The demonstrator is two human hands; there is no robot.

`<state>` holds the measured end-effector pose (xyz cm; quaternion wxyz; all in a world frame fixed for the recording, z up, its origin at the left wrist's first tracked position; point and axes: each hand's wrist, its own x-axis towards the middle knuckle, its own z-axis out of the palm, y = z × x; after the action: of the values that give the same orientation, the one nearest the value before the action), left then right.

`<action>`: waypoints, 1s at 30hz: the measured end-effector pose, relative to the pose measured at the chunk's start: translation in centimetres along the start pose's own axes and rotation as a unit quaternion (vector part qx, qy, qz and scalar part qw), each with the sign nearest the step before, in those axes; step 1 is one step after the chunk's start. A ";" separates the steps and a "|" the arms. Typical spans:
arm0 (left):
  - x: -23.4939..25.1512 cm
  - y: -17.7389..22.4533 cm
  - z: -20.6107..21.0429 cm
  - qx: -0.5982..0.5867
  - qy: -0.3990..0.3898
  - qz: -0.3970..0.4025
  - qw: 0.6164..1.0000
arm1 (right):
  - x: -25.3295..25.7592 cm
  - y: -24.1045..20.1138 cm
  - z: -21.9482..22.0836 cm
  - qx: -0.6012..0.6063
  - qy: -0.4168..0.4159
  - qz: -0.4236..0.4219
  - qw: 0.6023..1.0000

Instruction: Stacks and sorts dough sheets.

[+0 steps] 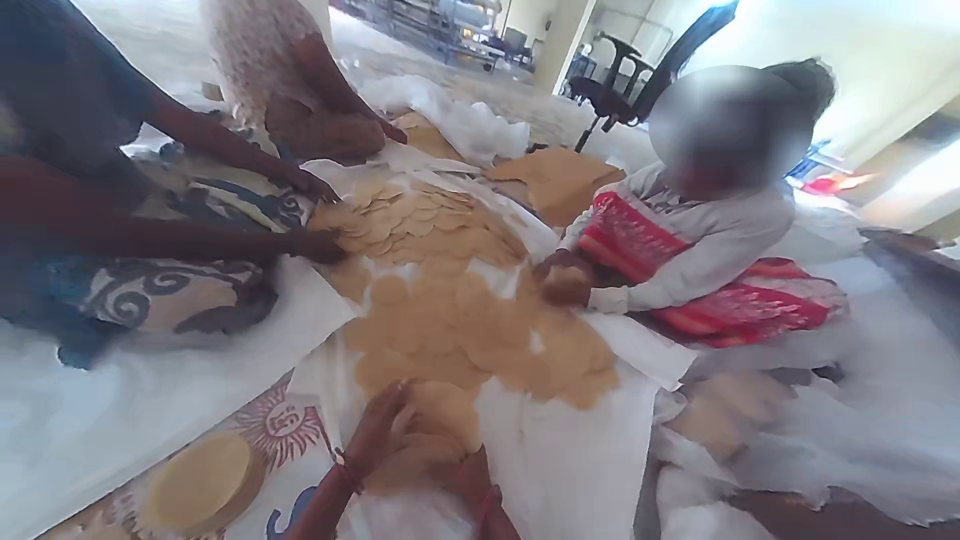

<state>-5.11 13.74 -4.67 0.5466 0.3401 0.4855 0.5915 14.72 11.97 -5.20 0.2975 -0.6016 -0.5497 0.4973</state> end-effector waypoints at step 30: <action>-1.7 -0.7 -0.9 0.181 -0.093 0.133 0.970 | -0.9 0.6 2.5 -0.111 -0.071 -0.134 0.982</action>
<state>-5.42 11.85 -5.38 0.4346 0.5489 0.4819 0.5269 12.77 10.48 -6.34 0.2531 -0.5146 -0.6972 0.4302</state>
